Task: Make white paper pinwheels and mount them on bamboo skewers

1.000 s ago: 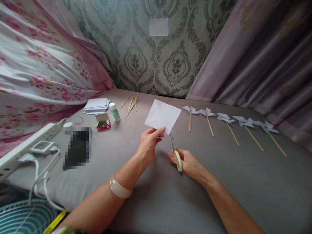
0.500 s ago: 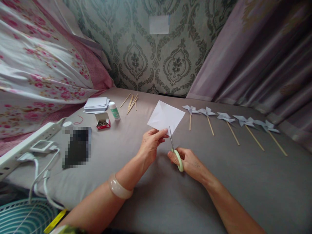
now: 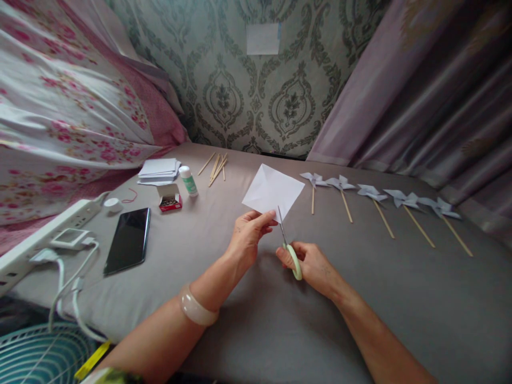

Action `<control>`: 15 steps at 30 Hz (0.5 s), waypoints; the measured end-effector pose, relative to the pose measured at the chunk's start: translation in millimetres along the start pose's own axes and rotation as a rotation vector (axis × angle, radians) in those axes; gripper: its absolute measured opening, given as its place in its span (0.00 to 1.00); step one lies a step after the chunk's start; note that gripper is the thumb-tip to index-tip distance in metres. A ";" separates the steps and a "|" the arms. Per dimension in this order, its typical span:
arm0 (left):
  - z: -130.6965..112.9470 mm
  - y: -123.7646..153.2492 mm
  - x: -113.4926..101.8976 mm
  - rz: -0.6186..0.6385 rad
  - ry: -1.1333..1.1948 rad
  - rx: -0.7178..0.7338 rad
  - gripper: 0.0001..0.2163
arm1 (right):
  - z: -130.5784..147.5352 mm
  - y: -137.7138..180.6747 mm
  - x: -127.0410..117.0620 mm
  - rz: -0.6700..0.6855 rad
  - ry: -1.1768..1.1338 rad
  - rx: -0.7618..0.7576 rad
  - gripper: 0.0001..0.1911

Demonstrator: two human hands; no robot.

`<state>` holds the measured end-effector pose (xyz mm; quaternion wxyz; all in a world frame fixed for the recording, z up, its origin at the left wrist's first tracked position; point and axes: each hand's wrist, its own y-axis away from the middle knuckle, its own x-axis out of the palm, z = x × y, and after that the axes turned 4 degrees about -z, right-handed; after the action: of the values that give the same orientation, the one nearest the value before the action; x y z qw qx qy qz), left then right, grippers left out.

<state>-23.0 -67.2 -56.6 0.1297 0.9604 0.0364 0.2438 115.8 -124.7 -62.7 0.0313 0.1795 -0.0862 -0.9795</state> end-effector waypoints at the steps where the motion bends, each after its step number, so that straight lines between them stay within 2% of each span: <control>1: -0.1 0.1 0.1 0.001 0.003 0.000 0.12 | -0.5 -0.2 0.1 -0.005 -0.001 -0.001 0.26; 15: -0.8 -0.4 1.0 -0.009 0.026 -0.008 0.11 | 5.2 0.9 2.8 -0.067 -0.057 0.031 0.23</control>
<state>-22.5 -66.5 -55.5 0.1343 0.9564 0.0416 0.2560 111.4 -125.0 -58.7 -0.0068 0.1549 -0.0961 -0.9832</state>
